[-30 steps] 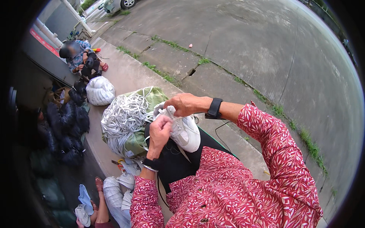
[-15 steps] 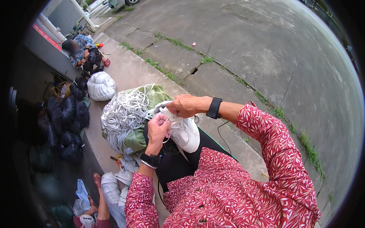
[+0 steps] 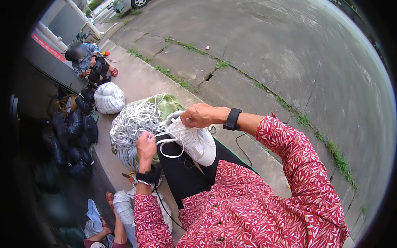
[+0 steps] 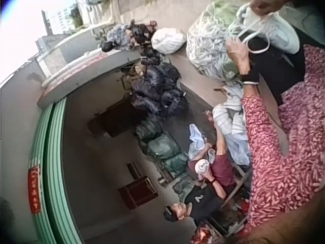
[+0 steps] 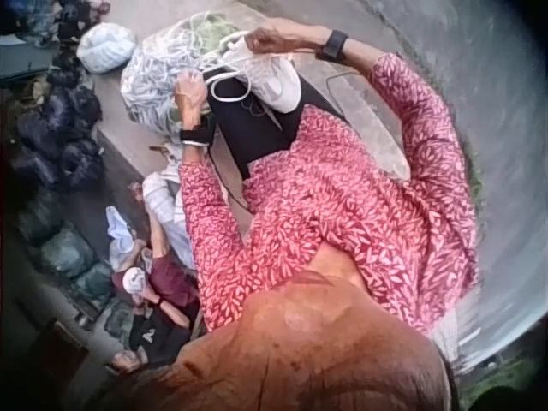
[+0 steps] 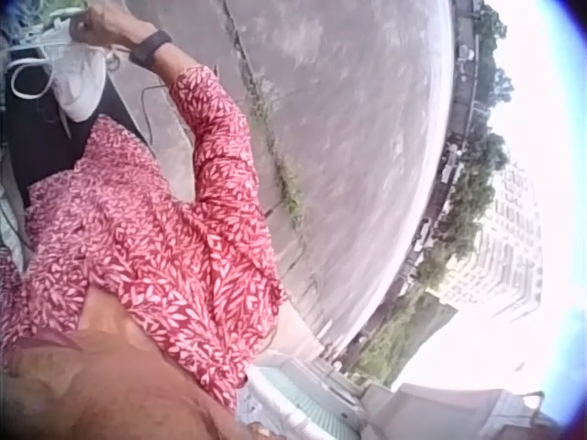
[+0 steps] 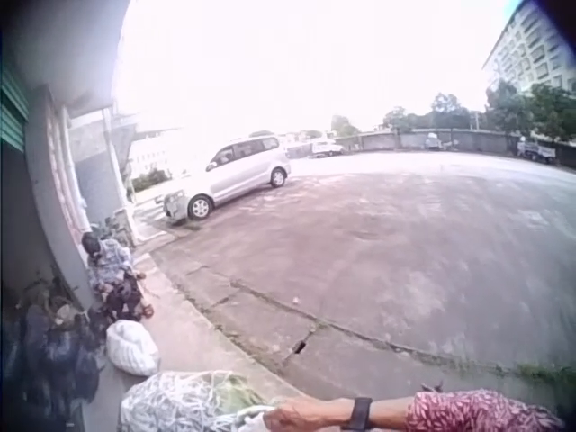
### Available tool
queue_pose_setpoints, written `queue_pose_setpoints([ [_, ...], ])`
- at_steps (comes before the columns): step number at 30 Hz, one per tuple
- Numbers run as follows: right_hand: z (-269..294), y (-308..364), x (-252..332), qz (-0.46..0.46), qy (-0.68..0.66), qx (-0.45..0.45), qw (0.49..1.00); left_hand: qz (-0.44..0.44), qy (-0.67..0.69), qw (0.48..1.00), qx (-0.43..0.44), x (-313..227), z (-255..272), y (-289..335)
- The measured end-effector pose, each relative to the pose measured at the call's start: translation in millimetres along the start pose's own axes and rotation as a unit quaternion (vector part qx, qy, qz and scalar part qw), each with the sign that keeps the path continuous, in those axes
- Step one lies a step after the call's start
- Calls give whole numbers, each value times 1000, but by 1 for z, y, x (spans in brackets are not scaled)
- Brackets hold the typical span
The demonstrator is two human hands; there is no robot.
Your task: Insert laces into a white sneaker and tie them.
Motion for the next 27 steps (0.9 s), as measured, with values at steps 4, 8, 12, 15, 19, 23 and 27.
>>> queue_pose_setpoints([
  [4,1,-15,27,42,24,-110,993,232,93,968,2,110,38,36],
  [8,-16,-19,83,121,-18,-138,983,311,399,861,56,80,17,61],
  [12,-56,-21,97,108,43,-30,993,263,634,721,101,40,22,55],
  [15,-18,-20,60,40,-137,-50,988,223,653,718,91,46,24,48],
  [19,72,11,-46,-176,-493,-224,822,233,691,677,96,57,7,50],
  [23,51,19,-58,-200,-435,-205,854,212,767,597,97,52,-13,39],
  [27,1,-9,-23,-176,-362,-101,910,198,836,508,68,35,-18,28],
])
Point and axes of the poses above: each hand's wrist, its own y-axis away from the middle knuckle, its own z-axis out of the back of the hand, x = y × z, the point moved 8 cm from there along -y, towards the middle knuckle, and after that the axes turned 13 degrees about y, right-handed, at the moved point
